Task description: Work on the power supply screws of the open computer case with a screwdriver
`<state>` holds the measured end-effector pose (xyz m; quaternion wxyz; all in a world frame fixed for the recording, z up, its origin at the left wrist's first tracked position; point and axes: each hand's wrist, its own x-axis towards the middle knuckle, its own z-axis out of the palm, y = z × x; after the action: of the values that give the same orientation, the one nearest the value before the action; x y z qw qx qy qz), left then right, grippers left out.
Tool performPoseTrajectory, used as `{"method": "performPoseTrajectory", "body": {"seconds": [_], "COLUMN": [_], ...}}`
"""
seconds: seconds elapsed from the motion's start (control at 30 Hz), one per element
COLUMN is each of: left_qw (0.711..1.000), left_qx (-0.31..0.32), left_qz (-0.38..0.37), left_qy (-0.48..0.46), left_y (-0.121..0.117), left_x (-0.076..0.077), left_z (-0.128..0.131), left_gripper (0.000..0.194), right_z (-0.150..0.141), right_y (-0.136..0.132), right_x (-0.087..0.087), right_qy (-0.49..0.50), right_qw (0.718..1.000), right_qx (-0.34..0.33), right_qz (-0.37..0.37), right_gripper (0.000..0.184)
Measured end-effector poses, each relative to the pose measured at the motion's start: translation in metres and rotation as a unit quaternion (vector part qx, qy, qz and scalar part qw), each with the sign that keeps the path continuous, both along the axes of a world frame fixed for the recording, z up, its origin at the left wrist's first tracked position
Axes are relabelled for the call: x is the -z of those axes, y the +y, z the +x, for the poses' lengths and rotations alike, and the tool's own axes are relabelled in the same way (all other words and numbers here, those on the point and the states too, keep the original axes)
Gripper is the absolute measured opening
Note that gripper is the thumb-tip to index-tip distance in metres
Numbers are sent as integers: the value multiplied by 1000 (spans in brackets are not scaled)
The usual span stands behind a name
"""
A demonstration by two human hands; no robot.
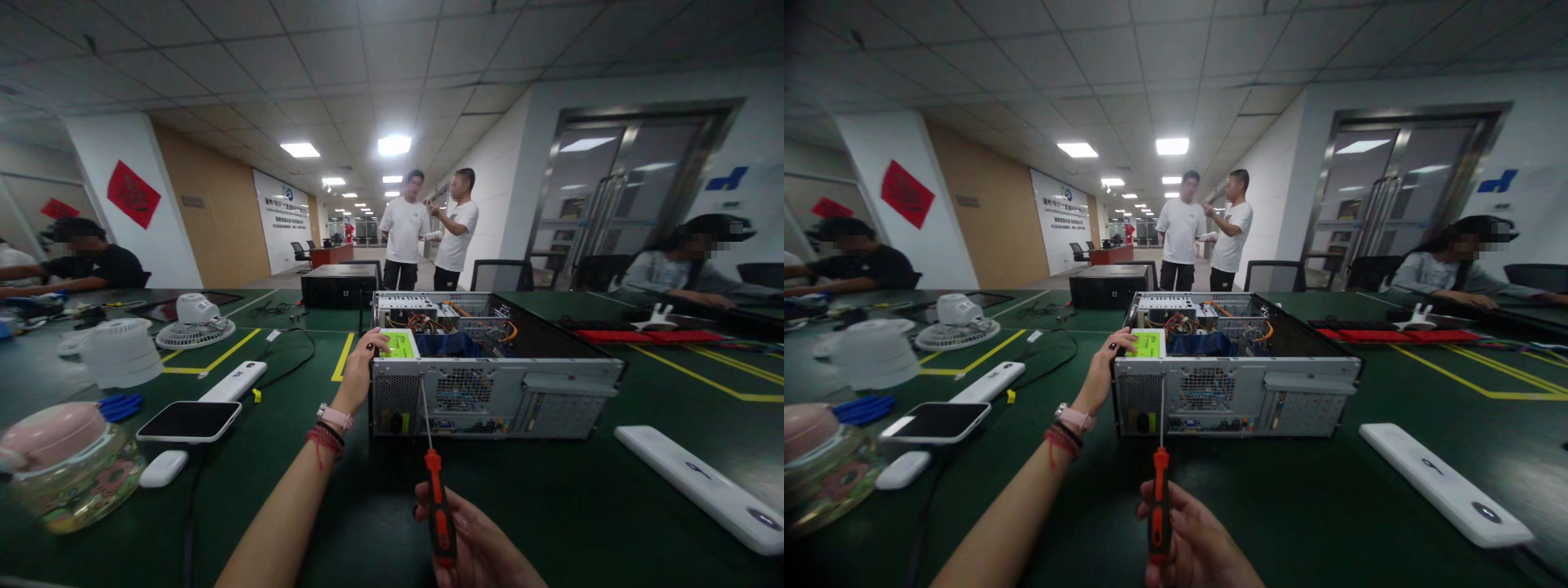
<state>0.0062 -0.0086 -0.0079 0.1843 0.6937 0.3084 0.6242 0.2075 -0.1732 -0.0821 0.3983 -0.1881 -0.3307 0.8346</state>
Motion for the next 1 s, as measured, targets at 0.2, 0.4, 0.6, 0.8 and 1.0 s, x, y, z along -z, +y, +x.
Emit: {"method": "performPoseTrajectory", "body": {"seconds": [0.2, 0.4, 0.6, 0.8, 1.0], "left_qw": [1000, 1000, 1000, 1000, 1000], "left_qx": [-11, -14, -15, -9, -19], "left_qz": [-7, -9, -10, -6, -7], "left_qy": [7, 10, 10, 6, 12], "left_y": [0, -3, -1, 0, 0], "left_x": [0, -2, -1, 0, -1], "left_z": [0, 1, 0, 0, 0], "left_gripper": [41, 41, 41, 40, 46], "right_z": [-1, -4, -9, -13, -12], "right_y": [2, 4, 3, 1, 1], "right_x": [-3, -12, -1, 8, 9], "right_qy": [-38, -74, -79, -164, -299], "right_qw": [997, 985, 995, 982, 950], "right_qx": [62, 133, 60, -23, -42], "right_qz": [-15, -77, -5, 89, 84], "right_gripper": [42, 37, 43, 55, 60]}}
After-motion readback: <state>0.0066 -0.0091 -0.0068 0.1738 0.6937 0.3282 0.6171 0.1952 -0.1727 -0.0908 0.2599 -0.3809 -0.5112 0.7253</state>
